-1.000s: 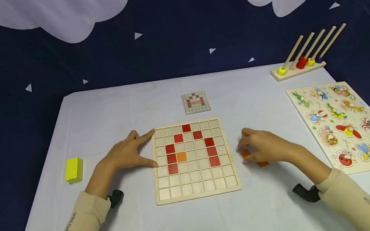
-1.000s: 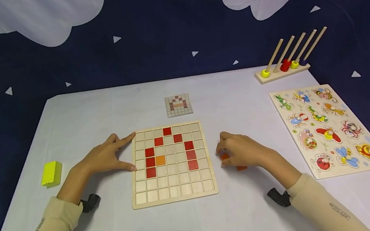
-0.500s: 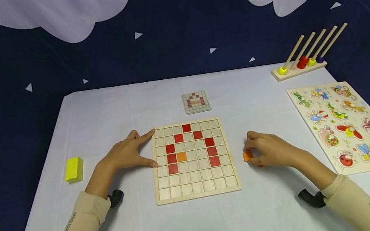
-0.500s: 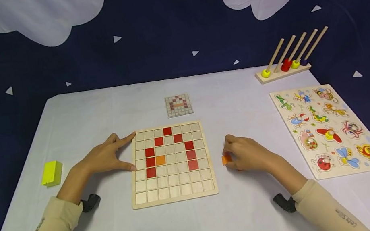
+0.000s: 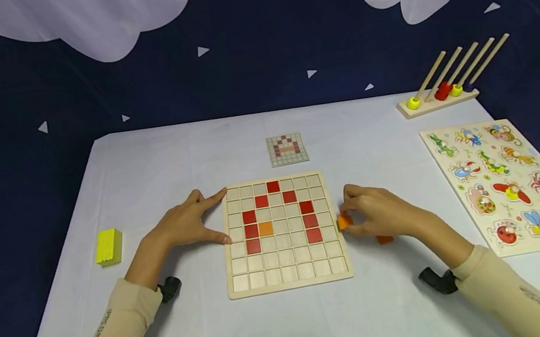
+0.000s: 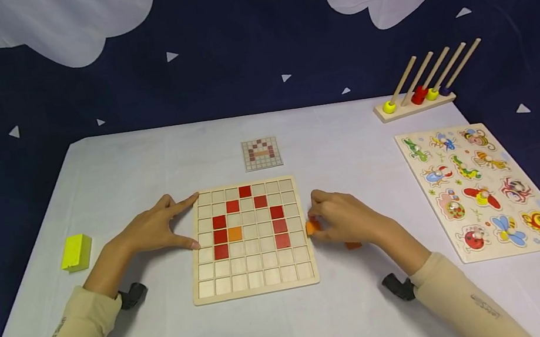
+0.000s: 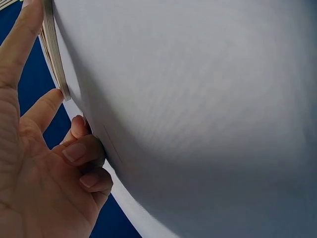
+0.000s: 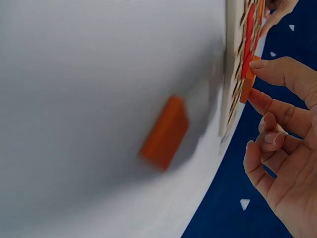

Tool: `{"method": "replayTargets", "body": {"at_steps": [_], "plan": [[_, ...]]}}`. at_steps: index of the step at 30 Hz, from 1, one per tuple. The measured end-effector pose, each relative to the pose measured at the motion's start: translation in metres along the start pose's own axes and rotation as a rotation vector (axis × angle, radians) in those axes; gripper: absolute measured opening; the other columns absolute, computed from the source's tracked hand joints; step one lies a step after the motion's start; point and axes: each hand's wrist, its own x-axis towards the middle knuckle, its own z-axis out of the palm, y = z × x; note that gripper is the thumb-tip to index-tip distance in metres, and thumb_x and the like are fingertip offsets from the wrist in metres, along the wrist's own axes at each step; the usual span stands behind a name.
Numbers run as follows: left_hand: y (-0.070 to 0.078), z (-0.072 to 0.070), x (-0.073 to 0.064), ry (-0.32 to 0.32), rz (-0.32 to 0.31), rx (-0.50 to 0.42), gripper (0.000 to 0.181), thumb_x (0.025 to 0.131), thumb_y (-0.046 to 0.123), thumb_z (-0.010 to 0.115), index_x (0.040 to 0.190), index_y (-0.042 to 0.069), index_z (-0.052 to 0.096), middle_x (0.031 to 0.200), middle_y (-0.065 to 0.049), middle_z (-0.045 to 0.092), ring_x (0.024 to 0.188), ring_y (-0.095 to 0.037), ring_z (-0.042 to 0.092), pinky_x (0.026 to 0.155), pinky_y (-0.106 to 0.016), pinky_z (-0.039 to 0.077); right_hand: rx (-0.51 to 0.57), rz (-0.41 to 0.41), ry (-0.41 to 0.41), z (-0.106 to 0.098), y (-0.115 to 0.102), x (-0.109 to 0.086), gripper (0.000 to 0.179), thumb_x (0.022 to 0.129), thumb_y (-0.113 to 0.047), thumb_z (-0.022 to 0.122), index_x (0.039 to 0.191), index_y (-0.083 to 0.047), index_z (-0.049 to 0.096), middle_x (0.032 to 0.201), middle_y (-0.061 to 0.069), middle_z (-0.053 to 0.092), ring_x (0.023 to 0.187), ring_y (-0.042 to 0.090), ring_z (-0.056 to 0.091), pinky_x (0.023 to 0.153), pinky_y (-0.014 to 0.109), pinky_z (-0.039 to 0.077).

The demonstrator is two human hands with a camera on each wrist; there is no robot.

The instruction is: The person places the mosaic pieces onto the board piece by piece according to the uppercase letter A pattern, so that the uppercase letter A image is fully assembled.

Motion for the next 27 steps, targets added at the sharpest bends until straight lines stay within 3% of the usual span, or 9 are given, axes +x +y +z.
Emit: {"method": "replayTargets", "body": {"at_steps": [19,27], "plan": [[-0.001,0.002,0.002,-0.007,0.001,-0.005,0.118,0.059,0.073,0.081,0.156,0.028,0.032,0.1,-0.007,0.044,0.07,-0.018,0.041,0.061,-0.029,0.037,0.0,-0.104,-0.03,0.001,-0.036,0.054,0.018,0.079,-0.023,0.079,0.09,-0.01,0.072,0.086,0.0,0.049,0.07,0.01,0.043,0.063,0.025,0.038],[0.0,0.0,0.001,-0.012,0.0,-0.017,0.117,0.06,0.07,0.083,0.156,0.026,0.033,0.099,-0.008,0.044,0.071,-0.019,0.041,0.061,-0.03,0.036,0.004,-0.096,-0.046,0.005,-0.047,0.073,0.02,0.08,-0.026,0.081,0.086,-0.009,0.071,0.084,0.0,0.048,0.07,0.01,0.046,0.063,0.024,0.04]]}}
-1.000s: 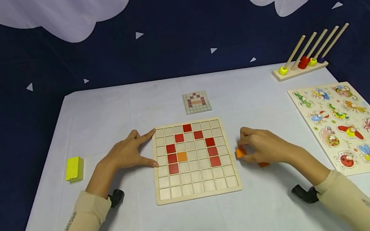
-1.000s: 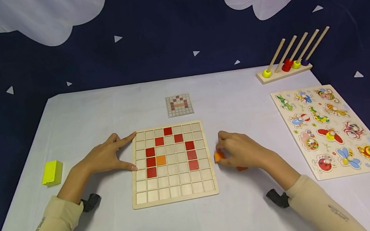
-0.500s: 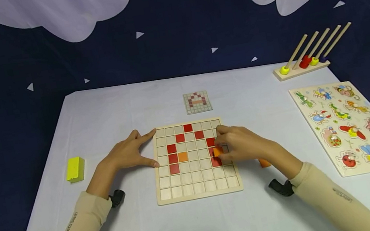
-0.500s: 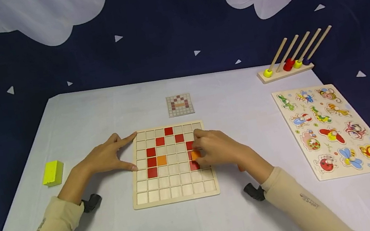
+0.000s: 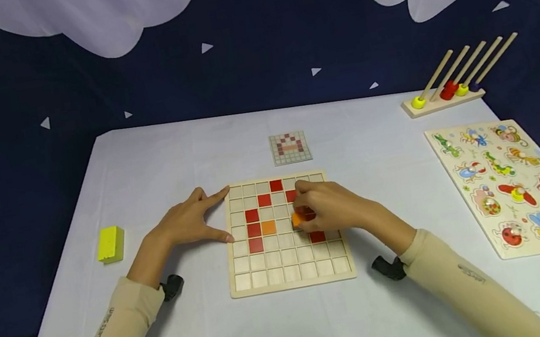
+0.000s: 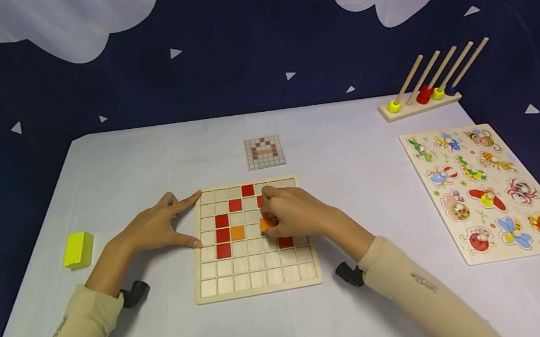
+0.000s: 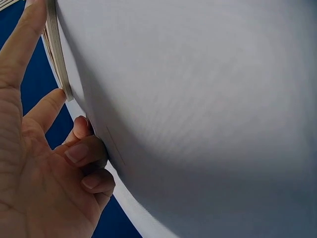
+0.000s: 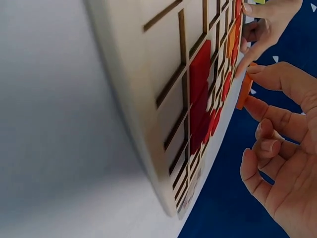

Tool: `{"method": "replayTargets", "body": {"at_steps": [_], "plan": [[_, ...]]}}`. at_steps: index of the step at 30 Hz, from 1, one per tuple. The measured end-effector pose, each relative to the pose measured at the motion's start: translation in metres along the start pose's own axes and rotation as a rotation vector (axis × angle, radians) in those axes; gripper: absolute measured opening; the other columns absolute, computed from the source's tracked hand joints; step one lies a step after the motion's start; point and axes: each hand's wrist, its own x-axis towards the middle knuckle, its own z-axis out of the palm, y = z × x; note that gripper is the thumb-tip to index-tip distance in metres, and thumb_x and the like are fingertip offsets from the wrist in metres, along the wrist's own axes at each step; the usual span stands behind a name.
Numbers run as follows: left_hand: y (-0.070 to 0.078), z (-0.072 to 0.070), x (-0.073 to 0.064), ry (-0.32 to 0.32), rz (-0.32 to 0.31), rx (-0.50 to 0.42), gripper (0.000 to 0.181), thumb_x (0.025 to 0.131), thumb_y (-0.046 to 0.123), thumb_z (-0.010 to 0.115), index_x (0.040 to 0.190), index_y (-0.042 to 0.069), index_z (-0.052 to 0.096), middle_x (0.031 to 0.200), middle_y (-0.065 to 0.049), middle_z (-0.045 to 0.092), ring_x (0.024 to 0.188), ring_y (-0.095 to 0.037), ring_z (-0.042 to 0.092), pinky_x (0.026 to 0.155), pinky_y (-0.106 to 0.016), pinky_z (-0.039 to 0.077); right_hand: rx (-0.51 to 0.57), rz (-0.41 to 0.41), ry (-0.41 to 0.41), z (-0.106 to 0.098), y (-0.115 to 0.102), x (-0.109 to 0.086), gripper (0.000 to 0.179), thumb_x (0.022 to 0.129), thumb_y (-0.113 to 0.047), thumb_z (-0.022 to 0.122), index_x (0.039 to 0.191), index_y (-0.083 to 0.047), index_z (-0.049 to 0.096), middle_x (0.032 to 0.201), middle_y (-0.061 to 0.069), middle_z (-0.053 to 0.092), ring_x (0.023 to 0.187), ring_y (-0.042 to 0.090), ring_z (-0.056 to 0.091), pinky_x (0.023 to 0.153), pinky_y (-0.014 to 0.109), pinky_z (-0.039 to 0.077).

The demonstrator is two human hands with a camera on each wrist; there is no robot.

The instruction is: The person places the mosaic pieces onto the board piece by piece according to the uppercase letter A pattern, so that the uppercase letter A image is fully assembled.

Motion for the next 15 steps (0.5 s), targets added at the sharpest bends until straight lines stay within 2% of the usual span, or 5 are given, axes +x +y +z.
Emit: {"method": "replayTargets", "body": {"at_steps": [8,15], "plan": [[0.0,0.0,-0.001,0.003,0.005,0.003,0.116,0.06,0.069,0.083,0.156,0.025,0.034,0.099,-0.008,0.044,0.07,-0.019,0.04,0.06,-0.029,0.035,-0.026,-0.027,-0.04,0.009,-0.009,0.016,0.017,0.081,-0.024,0.079,0.086,-0.01,0.071,0.087,-0.001,0.051,0.069,0.009,0.046,0.062,0.024,0.04],[0.0,-0.001,-0.001,0.006,0.005,-0.004,0.116,0.06,0.069,0.083,0.156,0.026,0.033,0.1,-0.008,0.044,0.07,-0.019,0.041,0.061,-0.03,0.035,-0.069,-0.021,-0.052,0.014,-0.015,0.024,0.017,0.082,-0.024,0.08,0.084,-0.01,0.071,0.087,0.0,0.052,0.066,0.01,0.046,0.061,0.024,0.04]]}}
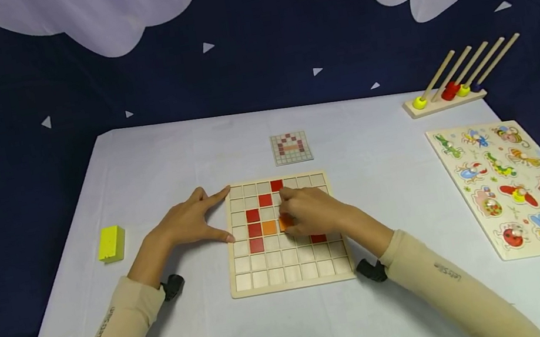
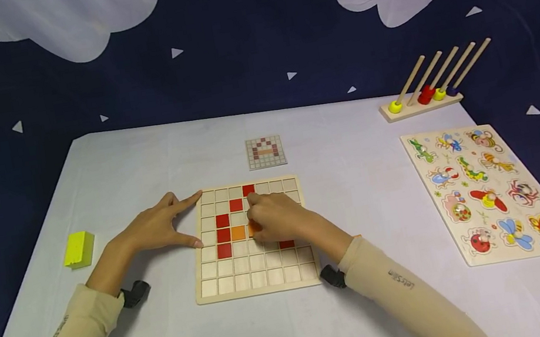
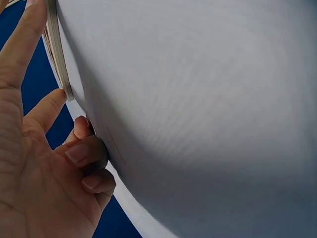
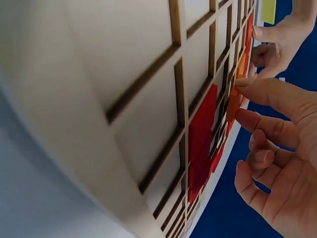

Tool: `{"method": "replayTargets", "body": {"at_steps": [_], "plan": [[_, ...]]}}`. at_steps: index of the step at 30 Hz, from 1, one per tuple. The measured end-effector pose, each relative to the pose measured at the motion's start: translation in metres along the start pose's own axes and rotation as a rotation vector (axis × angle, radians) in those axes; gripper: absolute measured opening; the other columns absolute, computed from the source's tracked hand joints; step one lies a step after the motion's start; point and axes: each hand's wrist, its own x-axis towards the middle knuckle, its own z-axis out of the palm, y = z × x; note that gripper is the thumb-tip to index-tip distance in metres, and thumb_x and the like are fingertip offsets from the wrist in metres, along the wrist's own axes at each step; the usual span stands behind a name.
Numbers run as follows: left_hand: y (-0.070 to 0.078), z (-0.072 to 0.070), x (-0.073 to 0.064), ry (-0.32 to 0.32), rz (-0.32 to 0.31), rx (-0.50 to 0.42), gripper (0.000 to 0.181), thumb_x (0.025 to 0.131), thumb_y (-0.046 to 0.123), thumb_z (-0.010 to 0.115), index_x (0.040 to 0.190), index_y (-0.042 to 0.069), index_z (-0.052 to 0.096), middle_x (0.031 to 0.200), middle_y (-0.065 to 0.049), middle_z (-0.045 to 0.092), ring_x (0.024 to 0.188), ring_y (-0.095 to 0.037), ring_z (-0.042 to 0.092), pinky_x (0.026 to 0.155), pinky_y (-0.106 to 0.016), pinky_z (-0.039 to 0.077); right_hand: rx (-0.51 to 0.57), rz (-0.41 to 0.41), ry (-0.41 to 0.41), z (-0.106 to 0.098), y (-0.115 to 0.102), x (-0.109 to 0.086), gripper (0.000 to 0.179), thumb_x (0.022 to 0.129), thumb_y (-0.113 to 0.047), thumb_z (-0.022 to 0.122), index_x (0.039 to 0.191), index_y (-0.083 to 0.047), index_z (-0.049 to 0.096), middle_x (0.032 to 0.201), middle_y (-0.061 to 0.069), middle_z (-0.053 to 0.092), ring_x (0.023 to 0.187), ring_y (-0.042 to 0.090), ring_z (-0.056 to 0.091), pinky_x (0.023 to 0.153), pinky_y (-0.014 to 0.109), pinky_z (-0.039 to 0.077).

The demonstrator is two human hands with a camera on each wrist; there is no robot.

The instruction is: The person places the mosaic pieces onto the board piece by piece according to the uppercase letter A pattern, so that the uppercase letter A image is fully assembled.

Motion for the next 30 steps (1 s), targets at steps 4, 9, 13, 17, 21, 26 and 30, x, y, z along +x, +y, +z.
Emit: {"method": "replayTargets", "body": {"at_steps": [4,9,13,17,21,26,30], "plan": [[0.0,0.0,0.001,0.0,0.007,0.005,0.116,0.06,0.068,0.083,0.156,0.025,0.034,0.099,-0.008,0.044,0.07,-0.018,0.04,0.06,-0.029,0.035,-0.019,-0.001,0.01,0.002,-0.001,0.002,0.016,0.084,-0.022,0.08,0.085,-0.009,0.071,0.087,0.001,0.053,0.066,0.01,0.047,0.061,0.023,0.042],[0.001,0.0,0.001,0.001,0.011,0.009,0.116,0.061,0.068,0.084,0.156,0.025,0.033,0.099,-0.008,0.044,0.07,-0.018,0.04,0.06,-0.029,0.035,-0.019,0.009,0.016,0.003,-0.004,0.002,0.016,0.084,-0.022,0.08,0.083,-0.01,0.07,0.087,0.001,0.054,0.067,0.01,0.05,0.064,0.026,0.046],[0.001,0.0,0.0,-0.002,0.004,0.008,0.116,0.061,0.067,0.084,0.156,0.025,0.033,0.099,-0.008,0.044,0.07,-0.019,0.041,0.061,-0.029,0.036,-0.025,0.018,0.015,0.003,-0.007,0.002,0.017,0.084,-0.023,0.081,0.082,-0.011,0.07,0.087,0.001,0.054,0.067,0.011,0.051,0.066,0.028,0.047],[0.001,0.0,0.001,-0.004,-0.001,0.009,0.116,0.06,0.068,0.084,0.156,0.025,0.033,0.099,-0.008,0.044,0.071,-0.019,0.041,0.061,-0.029,0.036,-0.015,0.029,0.023,0.002,-0.006,-0.002,0.018,0.084,-0.027,0.08,0.087,-0.01,0.073,0.087,0.001,0.054,0.069,0.011,0.053,0.067,0.029,0.049],[0.0,0.001,0.001,0.0,0.001,0.011,0.117,0.06,0.069,0.083,0.156,0.025,0.034,0.099,-0.008,0.044,0.071,-0.019,0.041,0.061,-0.029,0.036,0.021,0.053,0.039,-0.002,0.001,-0.014,0.023,0.085,-0.029,0.079,0.098,-0.009,0.076,0.092,0.001,0.058,0.074,0.011,0.057,0.069,0.029,0.05],[0.0,0.002,0.001,0.002,0.001,0.015,0.117,0.06,0.07,0.083,0.156,0.026,0.033,0.099,-0.008,0.045,0.071,-0.019,0.042,0.061,-0.029,0.036,0.076,0.11,0.02,-0.01,0.016,-0.036,0.029,0.085,-0.027,0.08,0.106,-0.008,0.075,0.094,0.002,0.057,0.073,0.01,0.051,0.07,0.029,0.047],[0.001,0.001,0.001,-0.001,-0.004,0.016,0.117,0.059,0.07,0.083,0.156,0.027,0.032,0.1,-0.007,0.044,0.07,-0.018,0.042,0.061,-0.03,0.037,0.129,0.146,0.028,-0.016,0.03,-0.06,0.03,0.081,-0.023,0.082,0.105,-0.007,0.075,0.096,0.002,0.057,0.077,0.014,0.055,0.071,0.032,0.048]]}}
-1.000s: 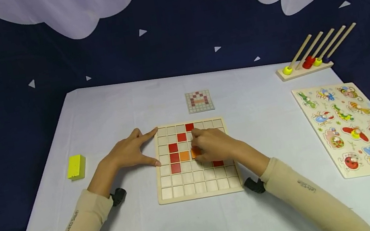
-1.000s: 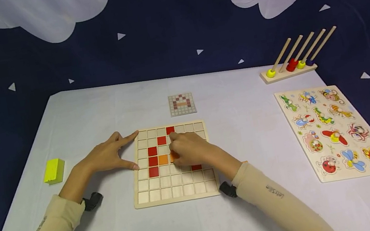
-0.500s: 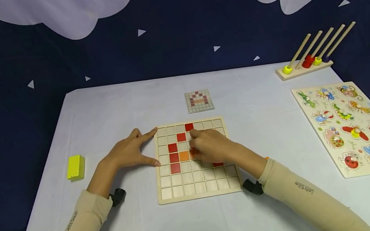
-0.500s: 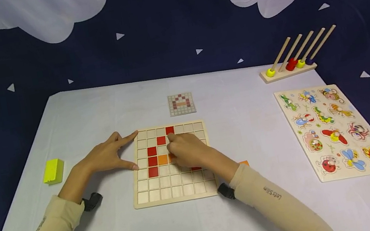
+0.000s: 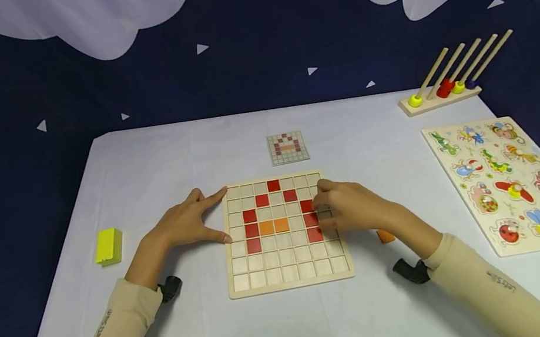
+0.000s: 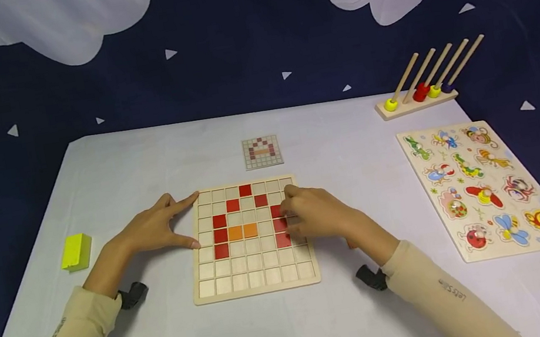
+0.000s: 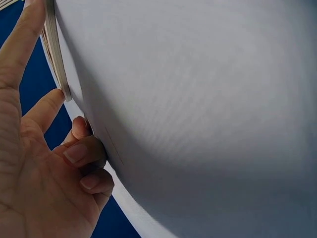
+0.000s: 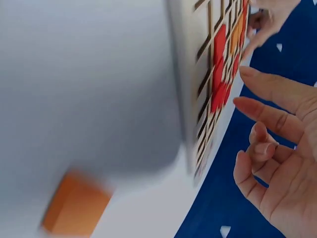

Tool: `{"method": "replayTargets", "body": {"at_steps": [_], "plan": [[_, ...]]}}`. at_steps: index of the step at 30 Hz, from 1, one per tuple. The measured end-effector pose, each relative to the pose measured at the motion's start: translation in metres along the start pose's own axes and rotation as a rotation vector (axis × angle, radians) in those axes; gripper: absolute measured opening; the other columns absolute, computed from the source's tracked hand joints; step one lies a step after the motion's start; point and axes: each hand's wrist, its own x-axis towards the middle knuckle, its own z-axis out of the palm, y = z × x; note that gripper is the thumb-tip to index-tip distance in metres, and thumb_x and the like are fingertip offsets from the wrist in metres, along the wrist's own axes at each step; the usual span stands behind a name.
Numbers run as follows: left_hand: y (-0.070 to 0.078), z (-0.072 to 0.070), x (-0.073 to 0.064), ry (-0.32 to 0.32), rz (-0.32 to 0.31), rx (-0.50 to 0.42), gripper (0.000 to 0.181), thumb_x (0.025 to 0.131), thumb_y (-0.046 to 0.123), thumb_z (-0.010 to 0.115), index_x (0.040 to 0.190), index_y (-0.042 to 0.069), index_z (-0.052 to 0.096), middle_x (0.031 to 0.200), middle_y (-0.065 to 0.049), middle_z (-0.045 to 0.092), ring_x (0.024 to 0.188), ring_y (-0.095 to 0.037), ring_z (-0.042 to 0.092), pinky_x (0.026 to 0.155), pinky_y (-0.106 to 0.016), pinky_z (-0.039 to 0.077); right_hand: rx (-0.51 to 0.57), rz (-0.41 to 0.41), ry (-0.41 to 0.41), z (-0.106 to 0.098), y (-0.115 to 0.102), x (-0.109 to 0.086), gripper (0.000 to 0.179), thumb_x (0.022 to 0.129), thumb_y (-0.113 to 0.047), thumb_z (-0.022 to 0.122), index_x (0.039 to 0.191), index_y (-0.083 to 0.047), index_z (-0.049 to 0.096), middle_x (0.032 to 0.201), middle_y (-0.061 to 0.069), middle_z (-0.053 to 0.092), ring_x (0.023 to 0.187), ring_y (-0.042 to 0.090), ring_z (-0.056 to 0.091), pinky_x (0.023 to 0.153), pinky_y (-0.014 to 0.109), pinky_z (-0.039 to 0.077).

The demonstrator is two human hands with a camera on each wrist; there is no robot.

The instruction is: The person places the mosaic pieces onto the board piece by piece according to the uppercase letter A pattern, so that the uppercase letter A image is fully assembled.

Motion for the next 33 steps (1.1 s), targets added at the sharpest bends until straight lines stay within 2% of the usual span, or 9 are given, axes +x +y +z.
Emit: {"method": "replayTargets", "body": {"at_steps": [5,10,14,17,21,33], "plan": [[-0.001,-0.001,-0.001,-0.003,-0.006,0.002,0.118,0.059,0.07,0.083,0.156,0.027,0.032,0.099,-0.007,0.044,0.07,-0.018,0.041,0.062,-0.029,0.037,0.029,0.044,0.006,-0.007,0.018,-0.026,0.03,0.078,-0.021,0.085,0.102,-0.007,0.075,0.097,0.001,0.058,0.087,0.018,0.062,0.076,0.036,0.052],[-0.001,-0.001,-0.001,-0.001,-0.008,0.002,0.117,0.06,0.069,0.083,0.156,0.026,0.032,0.099,-0.007,0.044,0.07,-0.018,0.041,0.062,-0.029,0.037,0.063,0.105,-0.023,-0.009,0.032,-0.052,0.027,0.077,-0.021,0.085,0.1,-0.009,0.075,0.096,-0.001,0.057,0.077,0.013,0.059,0.07,0.03,0.05],[-0.002,-0.001,-0.002,0.002,-0.01,0.007,0.117,0.06,0.069,0.083,0.156,0.026,0.032,0.1,-0.007,0.045,0.071,-0.018,0.042,0.062,-0.029,0.037,0.06,0.112,-0.035,-0.009,0.04,-0.07,0.026,0.076,-0.02,0.086,0.098,-0.012,0.075,0.094,-0.003,0.056,0.074,0.009,0.056,0.066,0.027,0.048],[-0.002,-0.002,-0.002,0.006,-0.004,0.007,0.117,0.06,0.069,0.083,0.156,0.025,0.032,0.1,-0.007,0.045,0.071,-0.018,0.041,0.062,-0.03,0.037,0.029,0.095,-0.024,-0.007,0.046,-0.081,0.025,0.076,-0.021,0.086,0.097,-0.013,0.075,0.094,-0.006,0.055,0.079,0.009,0.056,0.07,0.03,0.049],[-0.002,-0.001,-0.002,0.006,0.002,-0.002,0.116,0.062,0.069,0.082,0.156,0.024,0.033,0.1,-0.008,0.045,0.071,-0.019,0.041,0.062,-0.03,0.036,0.025,0.109,-0.019,-0.004,0.051,-0.091,0.025,0.075,-0.02,0.087,0.096,-0.015,0.075,0.093,-0.008,0.055,0.083,0.008,0.058,0.073,0.032,0.051],[0.0,0.0,-0.001,-0.012,0.0,-0.001,0.116,0.062,0.07,0.081,0.156,0.024,0.032,0.102,-0.009,0.045,0.072,-0.019,0.043,0.063,-0.029,0.037,0.002,0.125,0.017,0.007,0.057,-0.102,0.021,0.074,-0.017,0.087,0.089,-0.015,0.072,0.092,-0.007,0.053,0.075,0.008,0.048,0.066,0.027,0.044]]}}
